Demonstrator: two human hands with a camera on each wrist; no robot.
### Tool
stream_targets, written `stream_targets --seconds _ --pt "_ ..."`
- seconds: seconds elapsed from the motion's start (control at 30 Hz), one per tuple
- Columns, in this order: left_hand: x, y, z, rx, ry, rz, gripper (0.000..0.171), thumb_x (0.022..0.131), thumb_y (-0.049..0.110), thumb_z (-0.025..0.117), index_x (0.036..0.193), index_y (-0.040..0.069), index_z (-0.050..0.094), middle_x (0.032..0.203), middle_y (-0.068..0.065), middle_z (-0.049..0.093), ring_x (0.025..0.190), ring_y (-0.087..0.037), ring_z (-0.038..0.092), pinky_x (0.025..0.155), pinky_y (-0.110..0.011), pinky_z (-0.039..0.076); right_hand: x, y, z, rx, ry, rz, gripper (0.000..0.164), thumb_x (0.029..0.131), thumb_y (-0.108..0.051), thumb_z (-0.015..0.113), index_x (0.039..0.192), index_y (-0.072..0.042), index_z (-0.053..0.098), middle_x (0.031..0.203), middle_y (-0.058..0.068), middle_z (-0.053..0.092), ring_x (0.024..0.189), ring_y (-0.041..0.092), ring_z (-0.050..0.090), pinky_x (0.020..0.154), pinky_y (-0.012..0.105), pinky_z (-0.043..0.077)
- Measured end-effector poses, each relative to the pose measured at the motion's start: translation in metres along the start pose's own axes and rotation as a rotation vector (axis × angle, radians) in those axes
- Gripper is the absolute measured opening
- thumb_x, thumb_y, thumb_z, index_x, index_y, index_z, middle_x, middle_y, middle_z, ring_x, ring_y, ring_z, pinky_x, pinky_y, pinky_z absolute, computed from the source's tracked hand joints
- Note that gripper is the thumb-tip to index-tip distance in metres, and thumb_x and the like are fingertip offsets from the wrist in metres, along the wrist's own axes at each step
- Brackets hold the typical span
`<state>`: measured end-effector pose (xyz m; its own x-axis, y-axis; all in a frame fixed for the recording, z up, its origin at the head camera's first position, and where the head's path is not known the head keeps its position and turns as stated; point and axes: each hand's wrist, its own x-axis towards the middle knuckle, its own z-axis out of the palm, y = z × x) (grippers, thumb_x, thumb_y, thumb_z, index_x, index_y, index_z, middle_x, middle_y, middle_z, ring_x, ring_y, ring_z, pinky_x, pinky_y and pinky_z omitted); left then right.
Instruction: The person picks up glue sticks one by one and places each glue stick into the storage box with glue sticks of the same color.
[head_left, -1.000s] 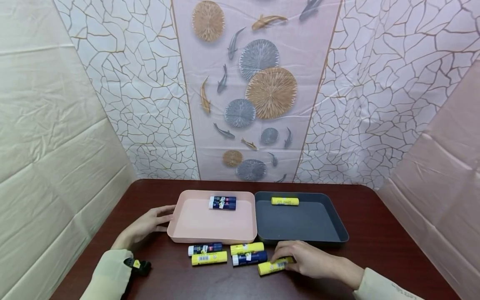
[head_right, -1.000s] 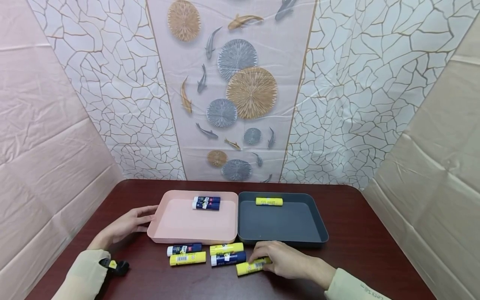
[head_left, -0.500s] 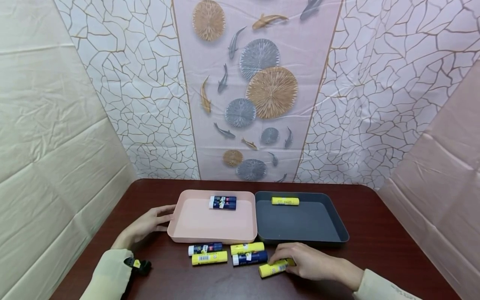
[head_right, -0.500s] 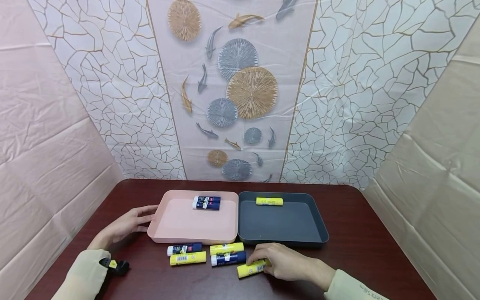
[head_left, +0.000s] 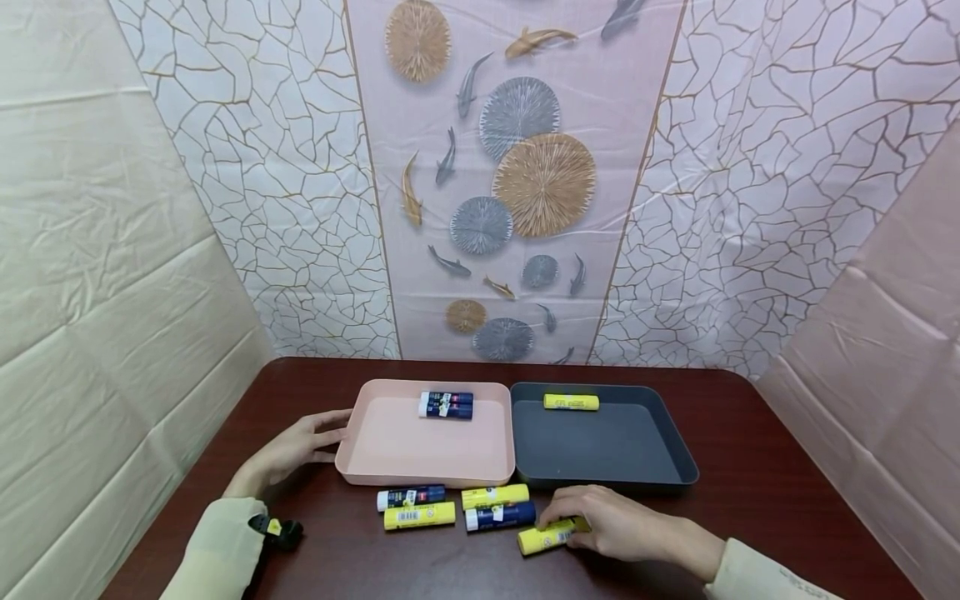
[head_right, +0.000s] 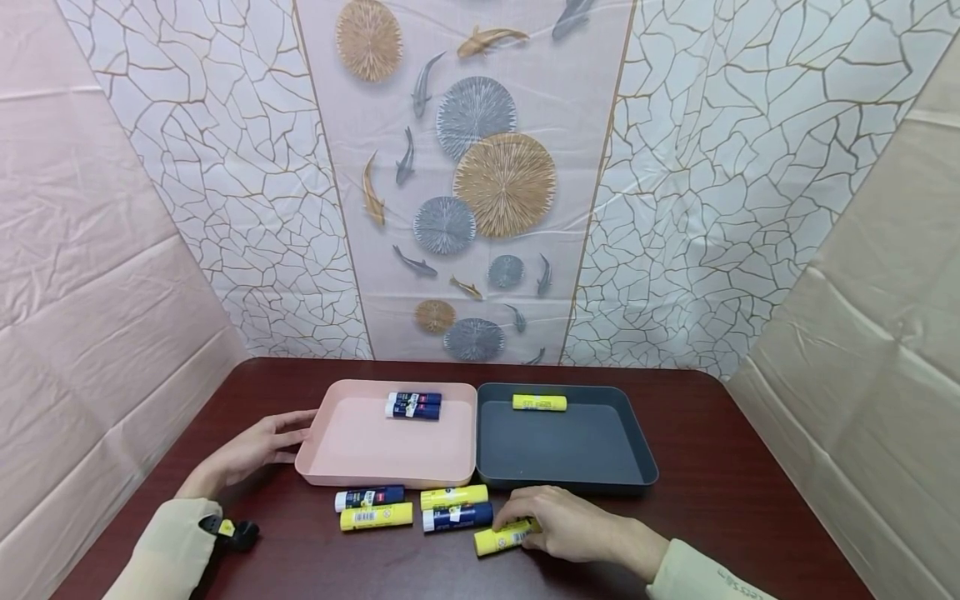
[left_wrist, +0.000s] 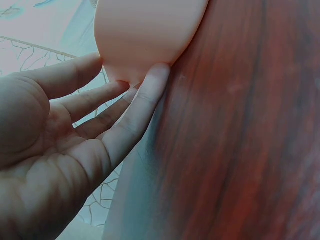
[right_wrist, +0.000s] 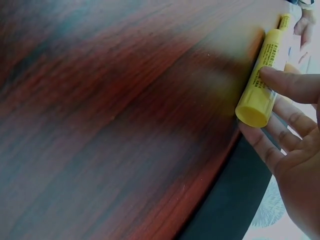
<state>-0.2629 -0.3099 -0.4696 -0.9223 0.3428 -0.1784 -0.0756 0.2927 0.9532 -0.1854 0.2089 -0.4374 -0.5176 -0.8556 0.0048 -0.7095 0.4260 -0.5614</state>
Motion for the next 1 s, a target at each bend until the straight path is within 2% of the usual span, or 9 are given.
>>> stream_targets --seconds 0.23,0.7,1.0 --pt "0.001 0.0 0.0 0.003 0.009 -0.006 0.062 0.109 0.019 0.056 0.16 -0.004 0.031 0.161 -0.031 0.034 0.123 -0.029 0.062 0.096 -0.044 0.058 0.0 0.0 0.0 0.03 0.007 0.01 0.044 0.093 -0.001 0.075 0.126 -0.029 0.072 0.119 -0.015 0.065 0.107 0.002 0.06 0.089 0.03 0.057" --pt "0.001 0.003 0.0 -0.003 0.013 -0.015 0.062 0.109 0.02 0.056 0.161 -0.003 0.031 0.162 -0.029 0.033 0.124 -0.03 0.062 0.096 -0.044 0.058 -0.003 -0.002 -0.009 0.143 0.083 -0.011 0.041 0.097 -0.003 0.072 0.132 -0.025 0.07 0.12 -0.011 0.067 0.107 0.006 0.064 0.084 0.029 0.058" --pt "0.001 0.0 -0.001 -0.004 0.018 -0.024 0.063 0.108 0.02 0.058 0.161 -0.003 0.031 0.162 -0.029 0.033 0.122 -0.029 0.062 0.096 -0.044 0.059 -0.005 -0.004 -0.029 0.071 0.203 0.006 0.044 0.095 0.0 0.073 0.129 -0.027 0.071 0.115 -0.012 0.067 0.097 0.007 0.063 0.078 0.03 0.056"
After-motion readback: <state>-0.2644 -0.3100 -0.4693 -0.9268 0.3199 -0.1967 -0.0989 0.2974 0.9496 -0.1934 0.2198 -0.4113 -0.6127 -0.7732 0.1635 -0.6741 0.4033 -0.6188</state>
